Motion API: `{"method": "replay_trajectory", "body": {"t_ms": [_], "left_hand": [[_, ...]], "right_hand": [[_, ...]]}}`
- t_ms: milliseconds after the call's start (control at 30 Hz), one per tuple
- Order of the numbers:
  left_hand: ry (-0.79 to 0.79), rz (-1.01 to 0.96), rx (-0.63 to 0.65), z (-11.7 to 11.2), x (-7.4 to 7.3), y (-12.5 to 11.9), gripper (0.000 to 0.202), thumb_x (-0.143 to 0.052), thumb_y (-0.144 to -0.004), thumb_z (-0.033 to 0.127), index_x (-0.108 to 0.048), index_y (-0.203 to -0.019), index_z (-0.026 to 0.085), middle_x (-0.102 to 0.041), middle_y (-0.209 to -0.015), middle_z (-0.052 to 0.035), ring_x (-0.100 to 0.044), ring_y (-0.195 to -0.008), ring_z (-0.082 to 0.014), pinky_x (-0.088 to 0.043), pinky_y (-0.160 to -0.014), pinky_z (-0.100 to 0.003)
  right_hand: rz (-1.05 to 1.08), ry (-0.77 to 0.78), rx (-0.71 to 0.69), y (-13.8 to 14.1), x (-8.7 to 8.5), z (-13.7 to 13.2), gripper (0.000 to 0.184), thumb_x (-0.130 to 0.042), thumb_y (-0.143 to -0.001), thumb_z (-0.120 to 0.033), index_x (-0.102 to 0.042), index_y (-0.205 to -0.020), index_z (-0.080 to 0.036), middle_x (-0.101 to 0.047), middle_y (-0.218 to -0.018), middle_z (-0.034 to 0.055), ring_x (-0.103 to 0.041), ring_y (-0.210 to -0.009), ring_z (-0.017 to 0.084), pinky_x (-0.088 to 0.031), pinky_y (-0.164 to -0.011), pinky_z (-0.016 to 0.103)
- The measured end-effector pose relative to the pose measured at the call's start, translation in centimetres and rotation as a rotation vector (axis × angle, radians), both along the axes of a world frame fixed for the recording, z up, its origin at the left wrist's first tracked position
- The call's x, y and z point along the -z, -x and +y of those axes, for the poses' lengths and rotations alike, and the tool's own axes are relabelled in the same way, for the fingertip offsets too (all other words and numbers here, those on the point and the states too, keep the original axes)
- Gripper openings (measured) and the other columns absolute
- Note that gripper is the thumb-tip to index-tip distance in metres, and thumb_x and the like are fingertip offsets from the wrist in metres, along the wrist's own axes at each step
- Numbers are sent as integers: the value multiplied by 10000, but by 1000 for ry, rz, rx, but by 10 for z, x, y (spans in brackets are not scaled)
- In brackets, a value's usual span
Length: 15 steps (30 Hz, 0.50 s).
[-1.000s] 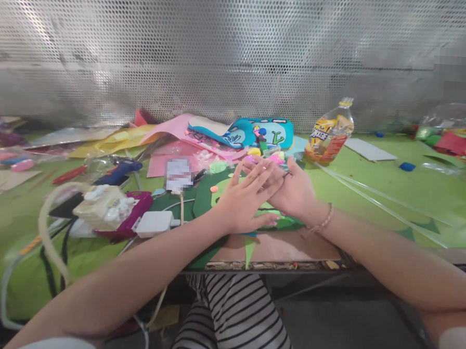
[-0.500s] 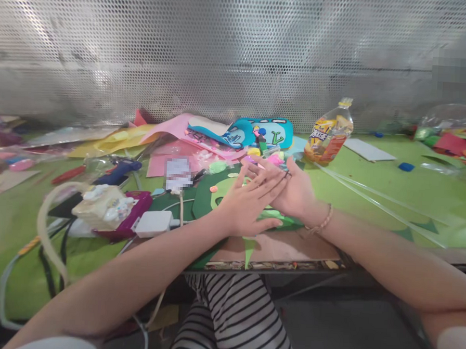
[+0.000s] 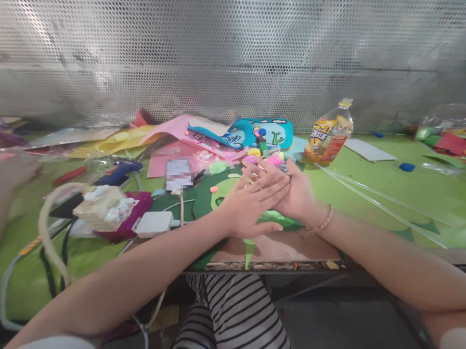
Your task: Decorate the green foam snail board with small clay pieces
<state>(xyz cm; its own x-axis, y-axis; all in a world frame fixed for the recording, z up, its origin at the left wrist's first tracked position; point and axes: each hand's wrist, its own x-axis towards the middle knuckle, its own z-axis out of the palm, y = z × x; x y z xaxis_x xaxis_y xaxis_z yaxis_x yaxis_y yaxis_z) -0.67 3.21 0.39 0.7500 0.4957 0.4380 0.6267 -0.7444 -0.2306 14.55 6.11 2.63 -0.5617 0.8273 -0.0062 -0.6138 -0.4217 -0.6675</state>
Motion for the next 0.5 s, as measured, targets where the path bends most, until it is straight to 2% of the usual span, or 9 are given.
{"method": "replay_trajectory", "body": {"t_ms": [133,267,400,500], "left_hand": [[-6,-36,-61,0,-1,0,774,-160,-869,647,-156,-1459,147,-296,-1488,-53,-167,-1402,-261,38,-1129,-523],[-5,-1,6,-1,-1,-1,783,-165,-861,661,-156,-1461,158,-267,-1497,-53,-173,-1401,-254,26,-1133,-512],[-34,-32,-50,0,0,-1,775,-189,-866,649,-177,-1458,150,-287,-1489,-69,-139,-1409,-268,13,-1133,-514],[-36,15,6,-1,0,-1,770,-182,-866,653,-165,-1459,162,-255,-1502,-53,-131,-1411,-258,36,-1129,-524]], "right_hand": [[29,-11,-13,1,0,0,630,-91,-933,-534,-423,-1314,-159,-565,-1281,101,-514,-1200,168,-329,-1073,424],[11,39,49,2,-2,-2,629,-107,-935,-528,-393,-1340,-142,-539,-1307,123,-519,-1196,174,-335,-1070,420],[19,33,61,2,-3,-4,637,-107,-933,-532,-409,-1334,-141,-536,-1309,124,-510,-1206,185,-342,-1064,437],[-5,58,90,1,-2,-2,630,-118,-932,-537,-419,-1326,-147,-554,-1289,114,-513,-1203,180,-336,-1070,426]]}}
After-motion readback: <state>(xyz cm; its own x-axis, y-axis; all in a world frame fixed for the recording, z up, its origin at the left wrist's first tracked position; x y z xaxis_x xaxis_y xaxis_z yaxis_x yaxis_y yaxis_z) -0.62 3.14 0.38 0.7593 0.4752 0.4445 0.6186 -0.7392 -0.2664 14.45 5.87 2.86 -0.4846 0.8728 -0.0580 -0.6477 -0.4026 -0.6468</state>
